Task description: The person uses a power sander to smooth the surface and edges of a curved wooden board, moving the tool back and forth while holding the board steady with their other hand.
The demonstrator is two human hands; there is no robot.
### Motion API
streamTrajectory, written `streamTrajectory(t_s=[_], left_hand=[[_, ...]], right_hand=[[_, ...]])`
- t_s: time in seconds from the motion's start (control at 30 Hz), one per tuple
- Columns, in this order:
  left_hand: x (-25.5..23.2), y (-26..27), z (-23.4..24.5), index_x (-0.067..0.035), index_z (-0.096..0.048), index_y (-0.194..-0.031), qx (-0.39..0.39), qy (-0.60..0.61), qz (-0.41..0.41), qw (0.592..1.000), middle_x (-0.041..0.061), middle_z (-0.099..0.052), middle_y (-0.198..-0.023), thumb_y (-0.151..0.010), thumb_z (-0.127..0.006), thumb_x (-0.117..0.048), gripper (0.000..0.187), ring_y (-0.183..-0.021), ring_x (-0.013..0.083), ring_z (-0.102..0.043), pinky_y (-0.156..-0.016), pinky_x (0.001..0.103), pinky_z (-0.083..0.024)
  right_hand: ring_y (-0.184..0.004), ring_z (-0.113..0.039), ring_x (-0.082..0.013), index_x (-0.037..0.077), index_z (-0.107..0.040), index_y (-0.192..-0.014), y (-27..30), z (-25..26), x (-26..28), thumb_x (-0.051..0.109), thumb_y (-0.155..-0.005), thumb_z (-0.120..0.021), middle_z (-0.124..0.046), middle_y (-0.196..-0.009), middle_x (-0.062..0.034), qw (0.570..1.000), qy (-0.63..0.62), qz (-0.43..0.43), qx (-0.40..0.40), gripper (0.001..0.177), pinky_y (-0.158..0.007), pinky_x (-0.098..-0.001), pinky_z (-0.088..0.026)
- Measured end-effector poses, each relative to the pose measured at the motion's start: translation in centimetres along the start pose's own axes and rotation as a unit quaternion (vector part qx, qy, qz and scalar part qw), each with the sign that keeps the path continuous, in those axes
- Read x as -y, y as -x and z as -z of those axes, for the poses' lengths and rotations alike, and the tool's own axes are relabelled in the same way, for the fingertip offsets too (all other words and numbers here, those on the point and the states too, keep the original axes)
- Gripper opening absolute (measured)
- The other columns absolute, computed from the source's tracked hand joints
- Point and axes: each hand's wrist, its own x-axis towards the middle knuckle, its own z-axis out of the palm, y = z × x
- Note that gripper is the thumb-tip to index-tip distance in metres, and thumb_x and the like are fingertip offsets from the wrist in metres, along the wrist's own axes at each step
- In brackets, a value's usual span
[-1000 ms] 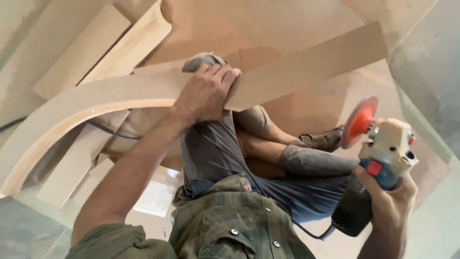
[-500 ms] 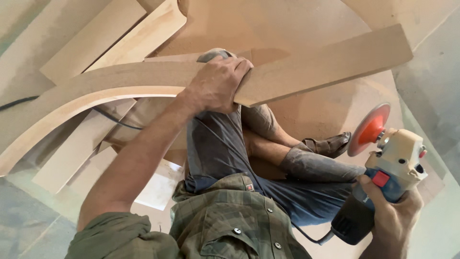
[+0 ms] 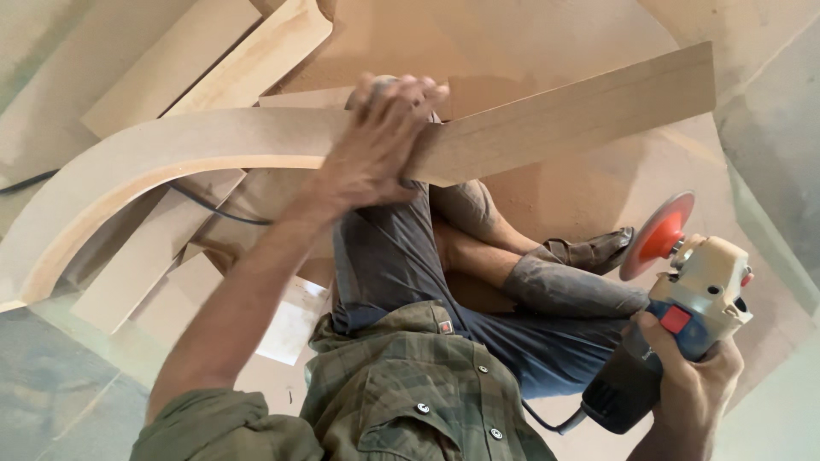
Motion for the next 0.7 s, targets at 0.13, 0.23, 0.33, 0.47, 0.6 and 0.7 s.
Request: streamTrajectory(t_s=[0.13, 0.23, 0.33, 0.47, 0.6, 0.7], left_hand=[[3.6, 3.4, 0.6, -0.016, -0.018, -0.161, 0.008, 0.041, 0.091, 0.995, 0.013, -0.022, -0.166, -0.036, -0.097, -0.062, 0.155, -0.154, 0.0362, -0.021, -0.118, 0.068, -0.011], [6.5, 6.1, 1.8, -0.015, -0.020, -0.160, -0.033, -0.021, 0.087, 0.995, 0.014, -0.023, -0.164, -0.040, -0.098, -0.066, 0.152, -0.154, 0.0353, -0.024, -0.121, 0.072, -0.011], [6.5, 7.3, 3.0, -0.022, -0.024, -0.162, 0.015, -0.109, 0.080, 0.991, 0.011, -0.024, -0.163, -0.043, -0.091, -0.073, 0.147, -0.155, 0.0334, -0.024, -0.125, 0.069, -0.012], [2.3, 3.6, 1.7, -0.004, -0.026, -0.154, -0.023, -0.040, -0.015, 0.999, 0.020, -0.035, -0.154, -0.045, -0.087, -0.078, 0.145, -0.143, 0.0386, -0.033, -0.117, 0.063, -0.016], [-1.1, -0.5, 0.5, 0.001, -0.039, -0.152, -0.020, -0.043, -0.062, 0.997, 0.016, -0.058, -0.135, -0.061, -0.085, -0.049, 0.114, -0.128, 0.0309, -0.055, -0.107, 0.046, -0.036], [-1.6, -1.3, 0.7, 0.002, -0.051, -0.139, -0.037, -0.066, -0.085, 0.994, 0.015, -0.067, -0.123, -0.063, -0.080, -0.030, 0.087, -0.117, 0.0293, -0.064, -0.098, 0.040, -0.046]], right_hand=[[-0.086, -0.071, -0.0235, -0.010, -0.060, -0.128, -0.1, 0.3, -0.4, -0.001, -0.090, -0.072, -0.069, -0.103, -0.0157, 1.000, -0.011, -0.003, 0.003, 0.040, -0.077, -0.0354, -0.059], [-0.086, -0.070, -0.0231, -0.009, -0.060, -0.129, 0.0, 0.6, -0.7, 0.000, -0.091, -0.073, -0.069, -0.104, -0.0154, 1.000, -0.021, -0.006, -0.004, 0.041, -0.077, -0.0352, -0.059], [-0.086, -0.070, -0.0228, -0.008, -0.060, -0.130, -0.1, 0.8, -1.0, 0.000, -0.090, -0.074, -0.069, -0.104, -0.0149, 1.000, -0.023, -0.007, -0.007, 0.043, -0.077, -0.0348, -0.059], [-0.093, -0.069, -0.0190, -0.006, -0.063, -0.127, -0.6, 0.9, -1.5, 0.002, -0.089, -0.077, -0.070, -0.107, -0.0120, 1.000, 0.005, 0.015, -0.009, 0.041, -0.082, -0.0312, -0.057], [-0.099, -0.069, -0.0162, -0.002, -0.066, -0.129, -1.0, 0.6, -0.9, 0.006, -0.086, -0.081, -0.072, -0.113, -0.0104, 0.987, 0.140, 0.073, -0.009, 0.047, -0.087, -0.0291, -0.055], [-0.097, -0.070, -0.0165, -0.002, -0.065, -0.127, -1.0, -1.0, 0.3, 0.012, -0.083, -0.083, -0.073, -0.111, -0.0105, 0.974, 0.196, 0.114, 0.013, 0.050, -0.085, -0.0313, -0.057]])
